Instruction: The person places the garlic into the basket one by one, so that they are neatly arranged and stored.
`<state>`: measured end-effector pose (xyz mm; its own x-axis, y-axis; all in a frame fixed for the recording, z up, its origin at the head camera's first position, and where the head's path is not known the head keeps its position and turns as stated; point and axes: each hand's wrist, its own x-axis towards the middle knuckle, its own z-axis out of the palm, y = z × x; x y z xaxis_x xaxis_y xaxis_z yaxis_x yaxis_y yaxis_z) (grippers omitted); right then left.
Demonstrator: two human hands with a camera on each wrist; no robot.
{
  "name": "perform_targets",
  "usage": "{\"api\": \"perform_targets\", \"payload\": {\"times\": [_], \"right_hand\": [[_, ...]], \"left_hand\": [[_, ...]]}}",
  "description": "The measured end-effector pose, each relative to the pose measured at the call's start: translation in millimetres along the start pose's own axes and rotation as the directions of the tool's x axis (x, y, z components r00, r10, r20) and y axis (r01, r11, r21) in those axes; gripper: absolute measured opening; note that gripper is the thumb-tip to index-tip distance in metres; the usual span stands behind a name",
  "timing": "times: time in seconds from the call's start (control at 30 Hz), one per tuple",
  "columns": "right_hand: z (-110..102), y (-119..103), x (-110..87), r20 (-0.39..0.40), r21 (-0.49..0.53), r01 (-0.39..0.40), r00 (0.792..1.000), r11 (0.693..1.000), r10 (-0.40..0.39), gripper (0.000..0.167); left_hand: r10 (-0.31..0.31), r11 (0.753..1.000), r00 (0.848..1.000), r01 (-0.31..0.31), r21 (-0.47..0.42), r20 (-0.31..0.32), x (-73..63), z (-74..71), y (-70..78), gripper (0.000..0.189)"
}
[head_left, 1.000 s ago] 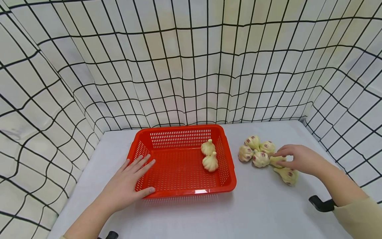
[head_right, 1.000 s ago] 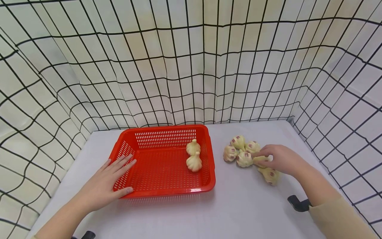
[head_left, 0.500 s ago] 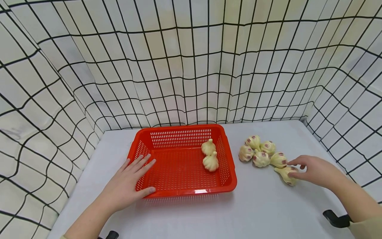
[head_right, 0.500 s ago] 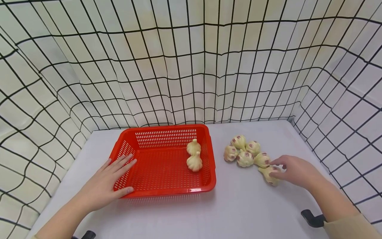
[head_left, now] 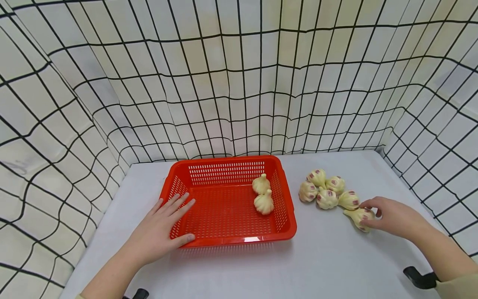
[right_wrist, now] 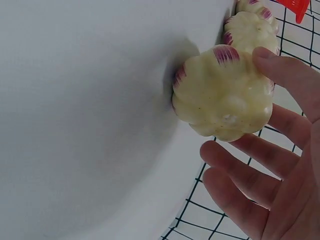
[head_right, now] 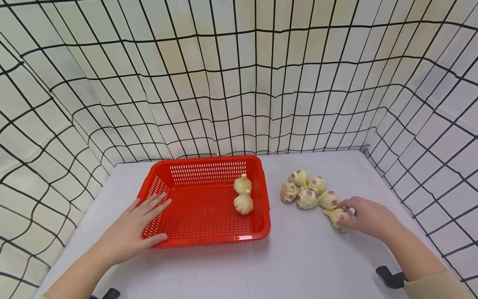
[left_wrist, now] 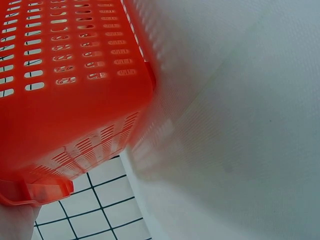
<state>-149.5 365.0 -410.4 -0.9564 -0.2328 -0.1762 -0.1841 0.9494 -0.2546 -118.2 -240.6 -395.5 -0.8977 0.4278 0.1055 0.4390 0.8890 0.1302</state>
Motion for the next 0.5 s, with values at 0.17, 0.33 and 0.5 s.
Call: {"api": "perform_targets", "payload": {"times": [0.17, 0.33, 0.5], "right_hand": [[-2.3, -1.2, -1.3, 0.048, 0.029, -0.006, 0.999, 1.000, 0.004, 0.060], [-3.5, -1.5, -3.5, 0.088, 0.061, -0.001, 0.996, 0.998, -0.005, 0.058], [-2.4, -1.8, -5.1, 0.089, 0.084, 0.040, 0.995, 0.996, -0.047, 0.056]], "left_hand": [[-0.004, 1.000, 1.000, 0.004, -0.001, 0.002, -0.5, 0.3, 0.0, 0.086], [-0.005, 1.000, 1.000, 0.005, 0.006, 0.005, -0.2, 0.7, -0.4, 0.088], [-0.002, 1.000, 1.000, 0.002, 0.012, 0.006, -0.1, 0.9, -1.0, 0.089]]}}
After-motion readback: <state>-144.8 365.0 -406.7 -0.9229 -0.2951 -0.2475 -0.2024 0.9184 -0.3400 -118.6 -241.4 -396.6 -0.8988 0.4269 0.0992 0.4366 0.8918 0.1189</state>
